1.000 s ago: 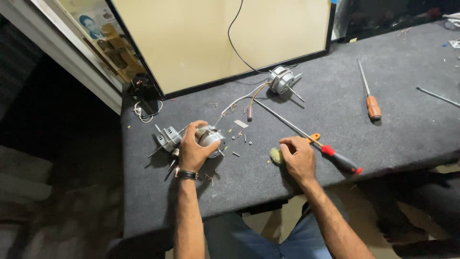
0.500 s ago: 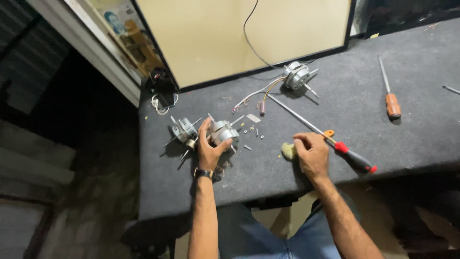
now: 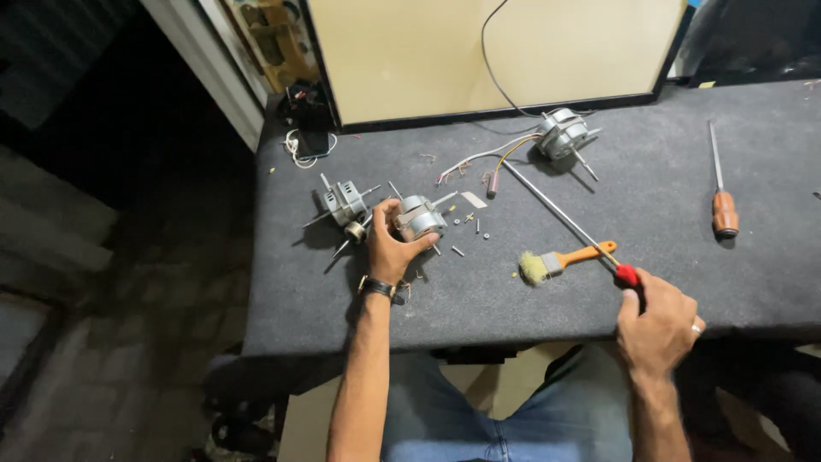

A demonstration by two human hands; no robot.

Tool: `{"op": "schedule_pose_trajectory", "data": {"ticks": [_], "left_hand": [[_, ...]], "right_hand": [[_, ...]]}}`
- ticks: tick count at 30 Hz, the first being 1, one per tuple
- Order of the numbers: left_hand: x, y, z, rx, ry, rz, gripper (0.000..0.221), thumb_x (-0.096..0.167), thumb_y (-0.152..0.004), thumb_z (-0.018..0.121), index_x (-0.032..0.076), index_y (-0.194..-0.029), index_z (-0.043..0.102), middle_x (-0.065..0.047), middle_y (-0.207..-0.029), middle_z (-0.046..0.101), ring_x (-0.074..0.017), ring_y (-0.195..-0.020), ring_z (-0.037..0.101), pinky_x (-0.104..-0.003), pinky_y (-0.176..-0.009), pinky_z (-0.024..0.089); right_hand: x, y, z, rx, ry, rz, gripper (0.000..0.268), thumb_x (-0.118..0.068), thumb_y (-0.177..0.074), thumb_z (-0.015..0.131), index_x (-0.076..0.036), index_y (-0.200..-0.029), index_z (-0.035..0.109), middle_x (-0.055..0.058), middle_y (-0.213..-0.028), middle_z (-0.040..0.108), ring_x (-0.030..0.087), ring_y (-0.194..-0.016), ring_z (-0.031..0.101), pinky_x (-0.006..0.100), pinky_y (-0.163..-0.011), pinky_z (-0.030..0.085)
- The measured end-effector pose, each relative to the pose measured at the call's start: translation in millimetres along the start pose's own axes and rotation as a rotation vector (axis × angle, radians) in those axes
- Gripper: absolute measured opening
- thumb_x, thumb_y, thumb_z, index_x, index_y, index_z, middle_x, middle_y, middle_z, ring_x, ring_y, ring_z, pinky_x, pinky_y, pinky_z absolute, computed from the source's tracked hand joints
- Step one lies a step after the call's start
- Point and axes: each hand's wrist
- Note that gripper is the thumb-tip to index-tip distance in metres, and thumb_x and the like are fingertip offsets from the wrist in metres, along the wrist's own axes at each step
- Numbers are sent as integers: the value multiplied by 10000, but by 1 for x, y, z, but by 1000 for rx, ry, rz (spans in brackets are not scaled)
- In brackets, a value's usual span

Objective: Repairing small electric motors by disassembling components, cleaning them with a brush, and inspecting the coils.

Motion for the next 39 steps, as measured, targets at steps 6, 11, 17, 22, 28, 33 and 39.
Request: {"op": "schedule_pose_trajectory", "data": {"ticks": [6, 11, 17, 22, 28, 33, 39], "left_hand": [[-2, 1, -1, 160, -44, 220, 651, 423, -585, 960, 153, -1051, 593, -9, -1054, 652, -145, -874, 597, -280, -723, 466], [15, 0, -1, 92, -98, 268, 553, 375, -624, 956, 167, -1030, 644, 14, -1054, 638, -95, -757, 543, -242, -625, 458], [14, -7, 11, 8, -134, 213, 526, 395, -668, 910, 196, -1077, 645, -45, -1114, 583, -187, -963, 629, -314, -746, 544], [16, -5, 9, 10, -110, 242, 522, 353, -702, 888, 170, -1115, 628, -60, -1104, 571, -212, -993, 604, -331, -833, 499], [11, -1, 4, -114, -14, 332, 508, 234, -755, 730, 113, -1226, 583, -146, -1300, 566, -300, -1256, 535, -413, -1091, 410], [4, 0, 12, 100, 202, 103, 648, 315, -658, 926, 127, -1148, 546, -64, -1167, 665, -149, -918, 620, -259, -816, 498], [15, -13, -5, 115, -7, 296, 386, 433, -823, 793, 106, -1014, 719, -89, -1059, 692, -221, -1003, 667, -335, -929, 515]], "right_hand": [[36, 5, -2, -15, -367, 60, 308, -179, -1009, 707, -155, -1312, 762, 121, -1193, 736, 313, -1085, 644, 391, -997, 460], [5, 38, -54, -202, -932, 375, 282, -106, -1069, 617, -11, -1331, 655, 140, -1064, 691, 201, -774, 593, 306, -775, 468], [-33, 68, -76, -330, -1103, 605, 313, -153, -1016, 606, -52, -1303, 680, 84, -871, 642, 121, -573, 473, 266, -452, 379], [-35, 70, -89, -364, -1107, 659, 277, -146, -969, 639, -40, -1210, 722, 123, -663, 608, 163, -451, 468, 271, -386, 319], [15, 97, -89, -468, -1235, 525, 588, 31, -787, 685, 20, -1370, 615, 215, -1176, 701, 223, -429, 496, 311, -383, 412], [63, 123, -59, -738, -1797, 507, 734, -59, -820, 711, 27, -1504, 460, 271, -1440, 615, 304, -573, 663, 383, -603, 547], [94, 126, -16, -967, -1545, 1, 748, -301, -860, 777, 34, -1462, 487, 286, -1351, 749, 334, -1236, 735, 480, -1098, 444]]}}
Point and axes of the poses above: each hand's wrist, its own y-axis away from the middle knuckle, its own z-axis out of the palm, x = y × z
